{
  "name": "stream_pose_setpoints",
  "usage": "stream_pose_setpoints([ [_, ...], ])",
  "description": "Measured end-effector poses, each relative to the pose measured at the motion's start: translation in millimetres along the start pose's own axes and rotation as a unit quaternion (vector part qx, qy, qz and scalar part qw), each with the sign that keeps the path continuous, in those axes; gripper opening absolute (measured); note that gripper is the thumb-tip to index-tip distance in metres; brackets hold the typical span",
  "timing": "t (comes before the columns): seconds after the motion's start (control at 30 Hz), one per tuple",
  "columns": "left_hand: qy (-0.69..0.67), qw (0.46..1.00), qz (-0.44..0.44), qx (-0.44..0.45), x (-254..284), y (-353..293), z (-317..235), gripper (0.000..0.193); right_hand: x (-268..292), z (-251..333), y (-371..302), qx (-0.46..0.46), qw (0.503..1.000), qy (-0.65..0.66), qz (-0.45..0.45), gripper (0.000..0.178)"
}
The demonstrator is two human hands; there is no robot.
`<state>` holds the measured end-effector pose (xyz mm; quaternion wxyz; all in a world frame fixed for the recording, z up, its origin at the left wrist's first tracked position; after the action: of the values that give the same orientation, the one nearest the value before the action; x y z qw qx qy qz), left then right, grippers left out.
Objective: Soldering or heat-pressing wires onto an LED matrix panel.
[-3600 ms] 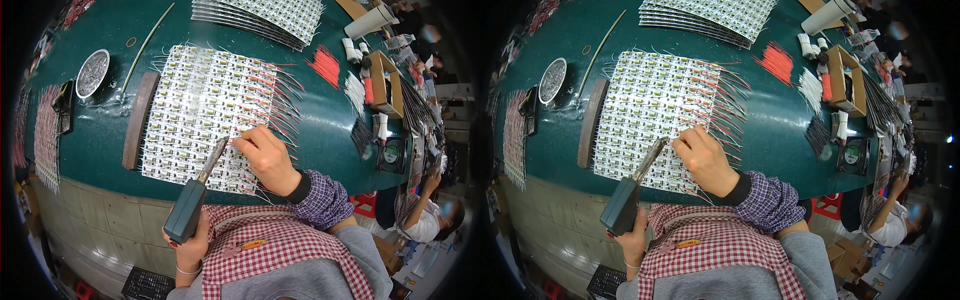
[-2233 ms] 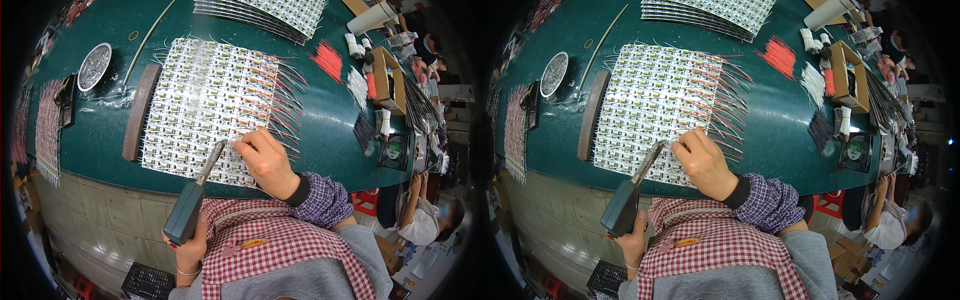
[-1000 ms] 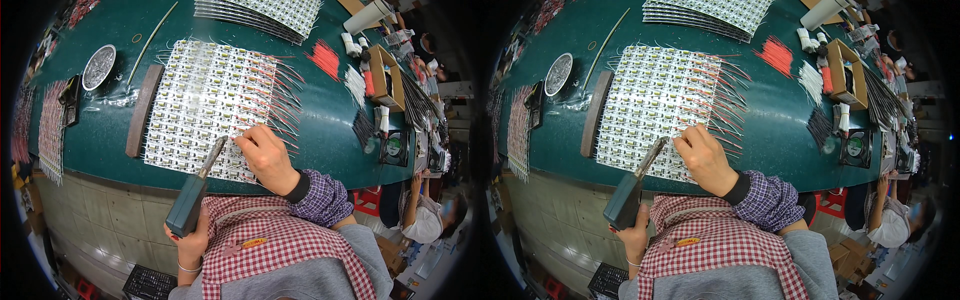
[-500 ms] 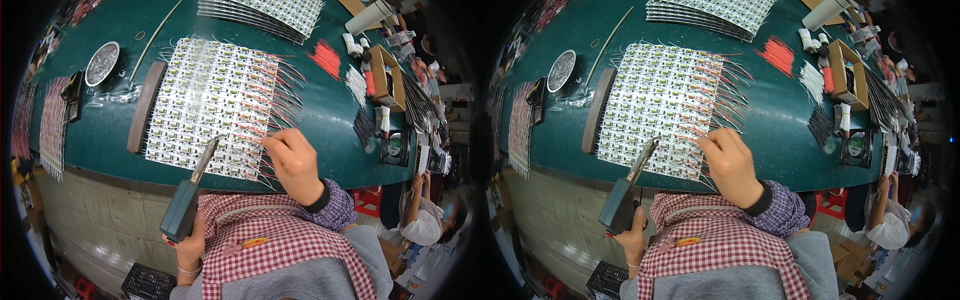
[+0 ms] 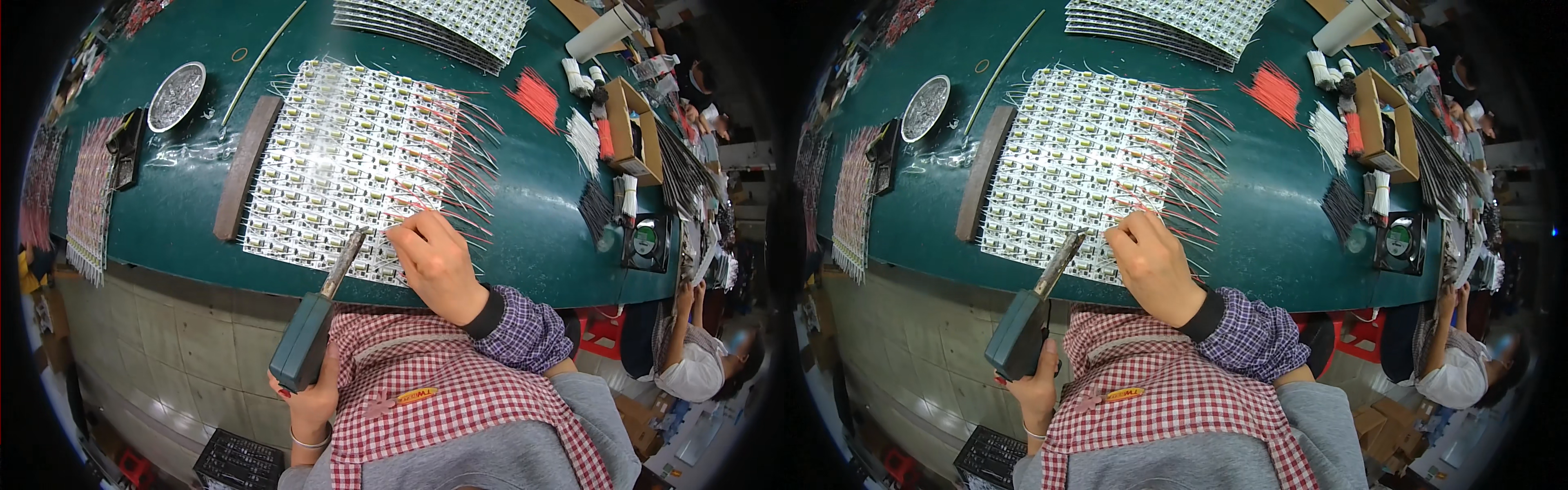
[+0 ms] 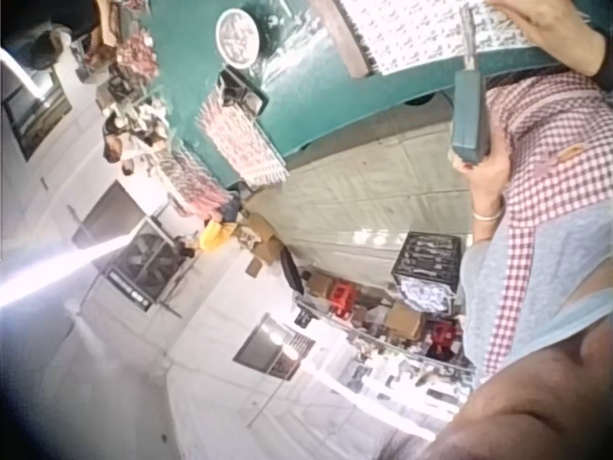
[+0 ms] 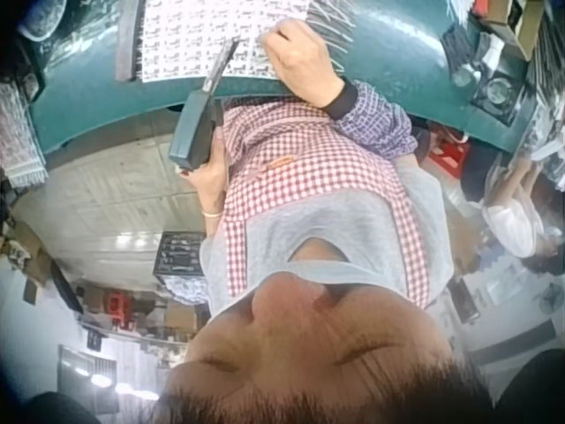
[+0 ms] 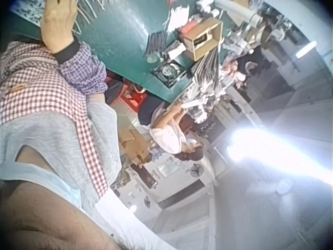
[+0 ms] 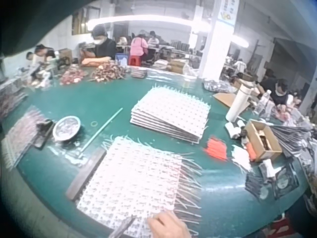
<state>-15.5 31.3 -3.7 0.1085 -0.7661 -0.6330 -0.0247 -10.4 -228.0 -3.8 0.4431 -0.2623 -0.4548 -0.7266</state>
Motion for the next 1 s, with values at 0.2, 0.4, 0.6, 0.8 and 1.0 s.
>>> stream_pose_setpoints([
  [0.2,-0.004,1.0,0.026,-0.012,-7,7,-10,0.022,1,0,2,-0.013,1.0,-0.007,0.014,0.018],
  [0.4,0.006,0.997,0.042,-0.063,-11,12,-9,0.021,1,0,3,-0.012,1.0,-0.006,0.014,0.018],
  [0.6,-0.004,0.998,0.058,-0.034,-14,17,-19,0.02,3,1,7,-0.008,1.0,-0.014,0.014,0.017],
  [0.8,0.015,0.999,0.051,-0.014,-6,9,-10,0.021,2,1,5,-0.01,0.999,-0.012,0.04,0.02],
  [1.0,0.012,0.998,0.04,-0.056,2,3,4,0.024,3,1,5,-0.008,0.999,-0.017,0.05,0.02],
])
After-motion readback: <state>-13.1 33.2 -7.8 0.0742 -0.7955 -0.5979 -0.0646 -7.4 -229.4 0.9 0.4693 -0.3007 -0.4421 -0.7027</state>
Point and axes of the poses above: each hand's wrist, its own y-axis towards the middle knuckle, its own x-axis out of the back of the hand, z = x × y, the point moved 2 cm from there along y, towards the middle knuckle, and after that the axes turned 7 degrees about -y, right-handed, at the moved point
